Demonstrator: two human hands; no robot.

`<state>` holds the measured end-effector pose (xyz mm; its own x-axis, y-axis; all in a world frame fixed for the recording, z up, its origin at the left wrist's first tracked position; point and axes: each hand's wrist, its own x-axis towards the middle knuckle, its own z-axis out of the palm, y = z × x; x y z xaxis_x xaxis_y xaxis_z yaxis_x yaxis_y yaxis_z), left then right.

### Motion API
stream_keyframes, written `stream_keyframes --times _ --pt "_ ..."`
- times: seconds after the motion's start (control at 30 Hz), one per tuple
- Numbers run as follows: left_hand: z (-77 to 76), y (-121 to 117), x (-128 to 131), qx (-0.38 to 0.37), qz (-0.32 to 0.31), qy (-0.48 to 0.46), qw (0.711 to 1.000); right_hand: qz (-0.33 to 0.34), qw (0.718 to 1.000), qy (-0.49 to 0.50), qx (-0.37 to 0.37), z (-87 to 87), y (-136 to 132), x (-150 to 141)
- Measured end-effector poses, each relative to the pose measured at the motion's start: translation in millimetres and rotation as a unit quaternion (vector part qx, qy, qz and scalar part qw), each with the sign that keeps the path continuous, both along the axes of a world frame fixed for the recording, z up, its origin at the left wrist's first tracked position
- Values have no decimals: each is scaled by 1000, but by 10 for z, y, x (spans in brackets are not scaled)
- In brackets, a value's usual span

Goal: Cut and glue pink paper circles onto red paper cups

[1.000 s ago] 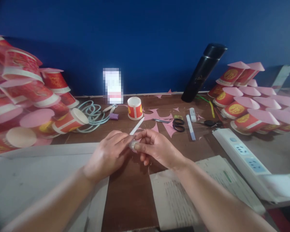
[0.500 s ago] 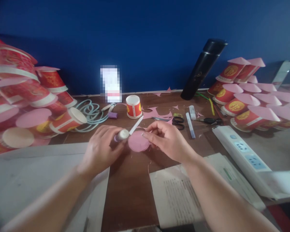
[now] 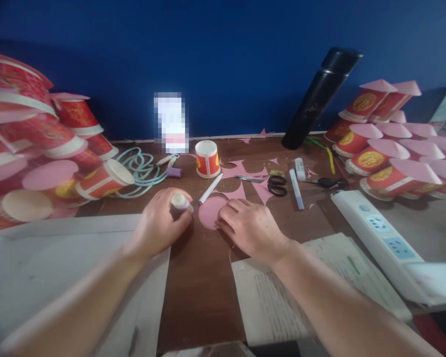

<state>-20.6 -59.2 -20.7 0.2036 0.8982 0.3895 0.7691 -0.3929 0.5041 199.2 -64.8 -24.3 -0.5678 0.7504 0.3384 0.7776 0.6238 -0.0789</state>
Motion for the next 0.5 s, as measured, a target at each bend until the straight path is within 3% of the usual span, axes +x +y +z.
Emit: stream_keyframes --times 0.27,0.5 --pt "-61 49 -50 -7 52 -1 999 23 999 -40 17 -40 -11 -2" --pt "-67 52 -64 -28 62 9 998 73 995 -75 2 42 -21 23"
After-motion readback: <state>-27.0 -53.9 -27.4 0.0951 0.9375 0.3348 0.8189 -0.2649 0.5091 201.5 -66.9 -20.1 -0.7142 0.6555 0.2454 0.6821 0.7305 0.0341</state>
